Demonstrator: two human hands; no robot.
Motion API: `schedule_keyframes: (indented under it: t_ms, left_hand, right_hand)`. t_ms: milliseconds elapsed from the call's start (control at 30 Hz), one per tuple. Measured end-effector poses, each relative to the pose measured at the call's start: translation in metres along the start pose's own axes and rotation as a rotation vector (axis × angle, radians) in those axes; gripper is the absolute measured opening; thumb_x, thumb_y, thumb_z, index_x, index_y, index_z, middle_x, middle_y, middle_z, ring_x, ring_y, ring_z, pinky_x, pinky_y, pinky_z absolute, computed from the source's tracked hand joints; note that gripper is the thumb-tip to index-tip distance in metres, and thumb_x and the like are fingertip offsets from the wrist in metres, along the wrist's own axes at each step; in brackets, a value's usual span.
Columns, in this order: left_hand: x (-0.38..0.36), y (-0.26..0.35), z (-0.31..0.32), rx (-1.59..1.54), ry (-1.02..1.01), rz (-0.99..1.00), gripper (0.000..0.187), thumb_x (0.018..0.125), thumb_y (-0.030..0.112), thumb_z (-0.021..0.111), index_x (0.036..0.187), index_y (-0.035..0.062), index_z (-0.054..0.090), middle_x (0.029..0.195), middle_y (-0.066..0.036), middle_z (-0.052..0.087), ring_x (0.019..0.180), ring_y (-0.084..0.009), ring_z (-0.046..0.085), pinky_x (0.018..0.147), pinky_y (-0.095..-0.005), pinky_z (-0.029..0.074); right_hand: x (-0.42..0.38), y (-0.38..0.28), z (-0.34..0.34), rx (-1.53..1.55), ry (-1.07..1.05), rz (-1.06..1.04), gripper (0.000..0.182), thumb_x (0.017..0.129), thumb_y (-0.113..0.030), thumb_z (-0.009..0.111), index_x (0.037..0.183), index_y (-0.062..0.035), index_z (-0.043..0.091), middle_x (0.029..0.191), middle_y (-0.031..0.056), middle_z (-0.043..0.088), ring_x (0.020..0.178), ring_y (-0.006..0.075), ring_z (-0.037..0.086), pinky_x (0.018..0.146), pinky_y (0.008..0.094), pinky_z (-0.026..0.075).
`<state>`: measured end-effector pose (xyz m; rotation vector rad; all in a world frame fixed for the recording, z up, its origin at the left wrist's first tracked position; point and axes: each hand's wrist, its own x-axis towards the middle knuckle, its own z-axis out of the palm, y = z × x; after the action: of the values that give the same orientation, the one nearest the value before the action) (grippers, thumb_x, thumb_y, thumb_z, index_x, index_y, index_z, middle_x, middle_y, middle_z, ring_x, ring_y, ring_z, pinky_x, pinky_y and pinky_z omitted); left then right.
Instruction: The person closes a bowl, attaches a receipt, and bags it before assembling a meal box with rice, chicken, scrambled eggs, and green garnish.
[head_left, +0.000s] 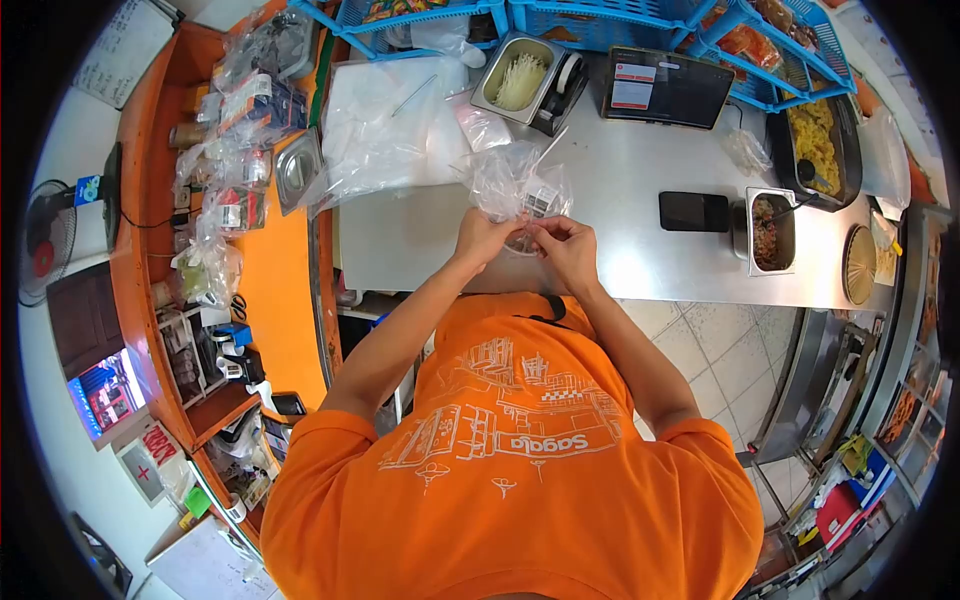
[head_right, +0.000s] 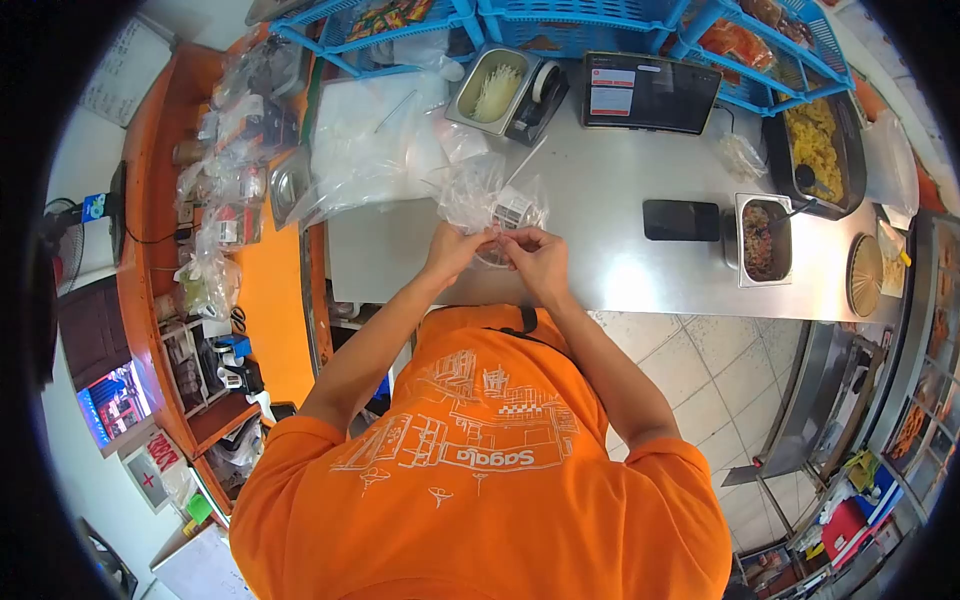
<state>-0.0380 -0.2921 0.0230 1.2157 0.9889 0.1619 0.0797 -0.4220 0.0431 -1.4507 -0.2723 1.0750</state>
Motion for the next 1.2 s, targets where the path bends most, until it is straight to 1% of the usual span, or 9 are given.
schedule_keyframes:
  t_ms: [100, 167, 267, 500, 567, 700, 767, 967, 1200]
  left_hand:
    - [-0.003, 0.001, 0.003, 0.169, 0.050, 0.057, 0.023, 0.083, 0.009, 0.076, 0.102, -0.0012, 0.070, 0.097, -0.008, 0.072, 0.086, -0.0146, 0.069, 0.072, -0.0265, 0.056]
    - [-0.005, 0.001, 0.006, 0.112, 0.099, 0.159, 0.032, 0.079, 0.024, 0.082, 0.090, -0.0045, 0.072, 0.083, -0.011, 0.073, 0.073, -0.0162, 0.066, 0.063, -0.0329, 0.051]
    - [-0.007, 0.002, 0.004, 0.241, 0.120, 0.172, 0.025, 0.081, 0.015, 0.079, 0.099, 0.0004, 0.072, 0.093, -0.007, 0.073, 0.083, -0.0156, 0.067, 0.071, -0.0301, 0.052]
    - [-0.008, 0.003, 0.005, 0.372, 0.105, 0.195, 0.030, 0.081, 0.019, 0.079, 0.101, -0.0008, 0.070, 0.093, -0.010, 0.073, 0.082, -0.0168, 0.068, 0.070, -0.0324, 0.051]
    - [-0.007, 0.002, 0.006, 0.349, 0.148, 0.274, 0.027, 0.078, 0.019, 0.078, 0.090, -0.0039, 0.072, 0.081, -0.017, 0.073, 0.071, -0.0235, 0.070, 0.063, -0.0365, 0.052]
    - [-0.014, 0.009, 0.007, 0.411, 0.135, 0.258, 0.028, 0.081, 0.020, 0.079, 0.096, -0.0015, 0.071, 0.089, -0.011, 0.073, 0.081, -0.0184, 0.069, 0.069, -0.0339, 0.052]
    - [-0.014, 0.006, 0.009, 0.505, 0.212, 0.470, 0.027, 0.079, 0.021, 0.077, 0.089, -0.0035, 0.072, 0.081, -0.017, 0.073, 0.073, -0.0266, 0.071, 0.064, -0.0382, 0.053]
    - [-0.016, 0.008, 0.012, 0.376, 0.199, 0.187, 0.029, 0.079, 0.022, 0.078, 0.091, -0.0028, 0.071, 0.084, -0.019, 0.072, 0.075, -0.0300, 0.070, 0.066, -0.0393, 0.053]
    - [-0.010, 0.000, 0.004, 0.487, 0.144, 0.347, 0.032, 0.081, 0.025, 0.079, 0.099, -0.0012, 0.071, 0.092, -0.012, 0.074, 0.083, -0.0187, 0.068, 0.071, -0.0349, 0.052]
  right_hand:
    - [0.002, 0.003, -0.001, -0.098, -0.031, 0.026, 0.013, 0.090, -0.008, 0.070, 0.094, 0.0048, 0.070, 0.077, 0.0065, 0.069, 0.066, 0.0091, 0.062, 0.058, 0.0224, 0.051]
    - [0.002, -0.002, 0.001, -0.092, -0.008, 0.048, 0.013, 0.090, -0.008, 0.070, 0.094, 0.0046, 0.070, 0.077, 0.0063, 0.069, 0.067, 0.0092, 0.063, 0.060, 0.0227, 0.052]
    - [0.003, 0.002, 0.002, -0.079, 0.008, 0.034, 0.013, 0.091, -0.007, 0.070, 0.093, 0.0048, 0.070, 0.077, 0.0066, 0.069, 0.067, 0.0096, 0.063, 0.062, 0.0230, 0.053]
    - [0.006, 0.005, -0.002, -0.075, -0.019, 0.002, 0.011, 0.089, -0.005, 0.069, 0.091, 0.0062, 0.069, 0.076, 0.0070, 0.070, 0.065, 0.0081, 0.062, 0.060, 0.0225, 0.052]
    - [0.006, 0.004, -0.001, -0.046, -0.031, 0.003, 0.011, 0.089, -0.004, 0.069, 0.090, 0.0061, 0.069, 0.075, 0.0069, 0.070, 0.065, 0.0082, 0.062, 0.060, 0.0227, 0.053]
    - [0.006, 0.002, 0.003, -0.030, 0.010, 0.029, 0.010, 0.089, -0.004, 0.069, 0.089, 0.0059, 0.069, 0.075, 0.0070, 0.069, 0.064, 0.0084, 0.062, 0.060, 0.0231, 0.053]
    - [0.009, 0.007, 0.002, 0.043, 0.066, -0.044, 0.010, 0.089, -0.004, 0.070, 0.088, 0.0057, 0.068, 0.074, 0.0069, 0.069, 0.064, 0.0084, 0.062, 0.060, 0.0228, 0.053]
    - [0.008, 0.008, -0.003, -0.094, -0.009, -0.018, 0.011, 0.089, -0.006, 0.070, 0.087, 0.0049, 0.068, 0.072, 0.0059, 0.068, 0.063, 0.0079, 0.062, 0.057, 0.0227, 0.051]
    - [0.012, 0.007, -0.001, -0.068, -0.003, -0.025, 0.011, 0.089, -0.006, 0.070, 0.089, 0.0050, 0.069, 0.071, 0.0055, 0.068, 0.062, 0.0075, 0.061, 0.057, 0.0227, 0.050]
